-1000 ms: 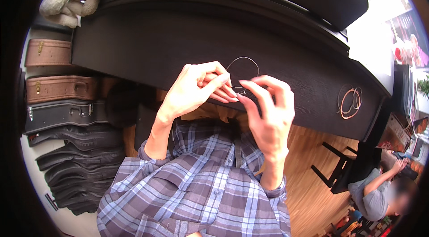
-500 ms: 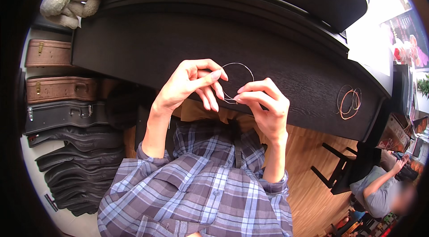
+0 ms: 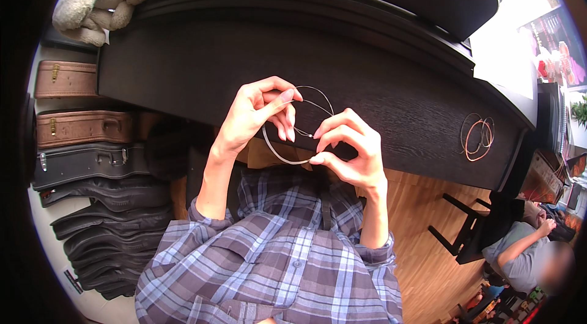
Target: The person manipulates a thin metal wire with both hands, bending and twisting it into a looped shape. The person repeatedly adjusts the loop size and tightens the wire by hand.
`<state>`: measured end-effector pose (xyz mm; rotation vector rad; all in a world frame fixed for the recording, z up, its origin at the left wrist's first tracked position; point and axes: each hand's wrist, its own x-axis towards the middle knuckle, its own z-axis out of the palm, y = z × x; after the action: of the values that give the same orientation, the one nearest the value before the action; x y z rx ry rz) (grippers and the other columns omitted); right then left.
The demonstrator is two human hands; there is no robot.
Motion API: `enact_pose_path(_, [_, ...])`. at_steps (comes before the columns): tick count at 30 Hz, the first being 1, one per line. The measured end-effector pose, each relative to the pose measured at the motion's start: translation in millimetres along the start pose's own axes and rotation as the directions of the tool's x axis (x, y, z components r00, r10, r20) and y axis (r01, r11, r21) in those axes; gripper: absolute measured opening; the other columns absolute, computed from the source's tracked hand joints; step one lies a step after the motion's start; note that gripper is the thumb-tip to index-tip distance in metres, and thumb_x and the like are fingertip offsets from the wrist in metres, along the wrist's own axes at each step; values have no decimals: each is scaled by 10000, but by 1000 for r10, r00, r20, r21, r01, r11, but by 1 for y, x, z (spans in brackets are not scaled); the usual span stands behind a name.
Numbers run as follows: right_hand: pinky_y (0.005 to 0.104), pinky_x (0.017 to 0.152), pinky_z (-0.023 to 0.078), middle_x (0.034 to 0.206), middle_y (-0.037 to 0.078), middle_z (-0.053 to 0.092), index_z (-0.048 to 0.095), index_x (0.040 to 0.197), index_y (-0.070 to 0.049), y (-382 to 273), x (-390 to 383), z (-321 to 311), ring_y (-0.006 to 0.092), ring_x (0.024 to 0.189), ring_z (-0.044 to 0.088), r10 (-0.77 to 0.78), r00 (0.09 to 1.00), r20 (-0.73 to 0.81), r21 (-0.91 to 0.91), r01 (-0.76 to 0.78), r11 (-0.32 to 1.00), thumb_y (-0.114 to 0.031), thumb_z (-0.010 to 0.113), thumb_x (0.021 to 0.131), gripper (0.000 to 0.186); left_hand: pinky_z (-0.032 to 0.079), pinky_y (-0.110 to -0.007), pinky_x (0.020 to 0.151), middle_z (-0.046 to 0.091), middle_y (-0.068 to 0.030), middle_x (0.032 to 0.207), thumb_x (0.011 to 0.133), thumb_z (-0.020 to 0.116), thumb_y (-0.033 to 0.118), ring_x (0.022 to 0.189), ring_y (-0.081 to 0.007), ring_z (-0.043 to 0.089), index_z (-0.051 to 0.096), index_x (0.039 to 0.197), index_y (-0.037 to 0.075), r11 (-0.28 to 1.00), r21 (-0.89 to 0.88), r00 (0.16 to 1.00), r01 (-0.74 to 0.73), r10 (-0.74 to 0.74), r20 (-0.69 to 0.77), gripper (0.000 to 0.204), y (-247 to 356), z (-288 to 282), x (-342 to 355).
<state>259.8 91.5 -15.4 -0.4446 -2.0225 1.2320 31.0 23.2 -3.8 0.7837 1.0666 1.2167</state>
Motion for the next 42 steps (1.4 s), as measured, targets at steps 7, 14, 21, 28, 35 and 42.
enact_pose_path(7, [301, 695, 653, 1023, 143, 714, 742, 826, -19, -1, -9, 8, 225, 866, 758, -33, 981, -191, -13, 31, 999, 138, 813, 663, 236, 538, -241, 493, 673, -80, 700, 1055, 579, 209, 571, -169, 691, 645, 1085, -35, 996, 26, 991, -84, 86, -103, 254, -4, 2, 3])
enact_pose_path(14, [319, 735, 659, 1137, 126, 615, 746, 817, -19, 2, -10, 13, 246, 920, 754, -59, 985, -160, -5, 59, 998, 91, 873, 606, 270, 542, -241, 493, 668, -83, 712, 1058, 575, 200, 568, -166, 690, 646, 1091, -46, 991, -35, 980, -127, 120, -160, 258, -1, -2, 7])
enact_pose_path(21, [343, 806, 641, 1106, 119, 698, 789, 881, -61, -6, -4, 14, 260, 964, 746, 2, 999, -51, -168, -11, 986, 149, 750, 681, 292, 467, -216, 437, 638, -38, 664, 1049, 594, 242, 510, -118, 635, 667, 1097, -34, 987, -23, 965, -157, 148, -217, 290, 9, -6, 15])
enact_pose_path(28, [286, 742, 563, 1033, 44, 683, 838, 987, -186, -15, -8, -2, 213, 982, 622, -176, 963, -204, -551, 35, 834, 101, 710, 745, 397, 466, -211, 444, 640, -38, 647, 1042, 605, 191, 503, -95, 624, 685, 1084, -32, 978, 132, 975, -164, 181, -132, 241, 24, -6, 14])
enact_pose_path(35, [262, 736, 436, 1132, 53, 629, 678, 1256, -67, -27, 20, -26, 113, 775, 523, 180, 944, -276, -267, -255, 929, -114, 725, 915, 347, 416, -198, 537, 638, 7, 665, 994, 672, 143, 591, -39, 580, 751, 1035, 26, 912, 389, 992, -127, 125, 31, 148, 29, 6, 12])
enact_pose_path(42, [184, 513, 391, 757, 20, 651, 692, 1064, -15, -33, 41, -13, 22, 566, 504, 660, 750, 48, 226, -651, 724, -164, 688, 993, 165, 421, -215, 527, 659, -1, 694, 972, 708, 194, 607, -52, 587, 768, 1001, 56, 893, 434, 987, -118, 57, 152, 153, 33, 12, 21])
